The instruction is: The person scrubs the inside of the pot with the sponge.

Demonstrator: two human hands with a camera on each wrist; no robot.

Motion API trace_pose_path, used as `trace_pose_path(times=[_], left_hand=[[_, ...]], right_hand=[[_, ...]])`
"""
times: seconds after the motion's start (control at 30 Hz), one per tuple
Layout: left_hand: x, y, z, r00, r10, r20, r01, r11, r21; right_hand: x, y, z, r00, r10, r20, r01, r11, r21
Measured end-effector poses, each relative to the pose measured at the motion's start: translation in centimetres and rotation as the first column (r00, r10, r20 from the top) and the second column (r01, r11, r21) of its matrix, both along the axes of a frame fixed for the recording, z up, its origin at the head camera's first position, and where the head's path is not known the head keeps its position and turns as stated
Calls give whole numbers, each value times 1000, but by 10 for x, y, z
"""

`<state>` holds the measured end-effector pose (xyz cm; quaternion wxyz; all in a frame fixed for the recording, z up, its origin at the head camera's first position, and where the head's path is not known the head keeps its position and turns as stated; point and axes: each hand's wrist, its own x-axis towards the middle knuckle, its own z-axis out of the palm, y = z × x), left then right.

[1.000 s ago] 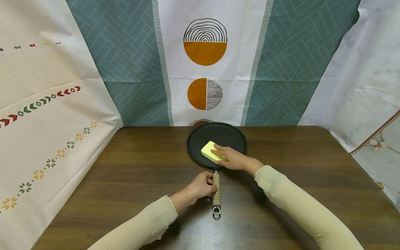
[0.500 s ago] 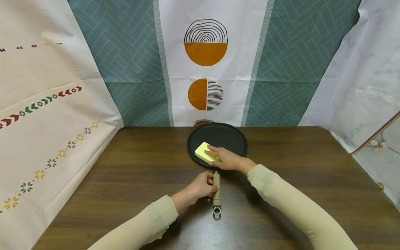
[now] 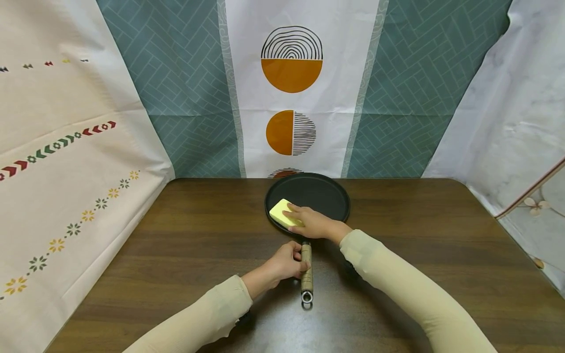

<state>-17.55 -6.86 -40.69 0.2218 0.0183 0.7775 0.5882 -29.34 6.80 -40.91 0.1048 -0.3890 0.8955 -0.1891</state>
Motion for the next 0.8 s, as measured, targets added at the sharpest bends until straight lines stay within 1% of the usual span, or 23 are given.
trace_pose_path(times=[0.17,0.4,0.67,0.8], left_hand=[[0,1,0,1000,5,0,-5,1000,-8],[0,0,-3,1000,0,-14,0,1000,2],[0,0,-2,1000,0,-12,1,1000,20],[0,0,-4,1000,-1,-15,1,999,33]], right_hand=[[-2,-4,0,1000,-16,0,16,1000,14],[-4,-10,0,999,-44,24,43,999,10],[-13,-19,0,997,-76,6,76,997,29],[-17,-22,1,997,-82,14,82,996,27]])
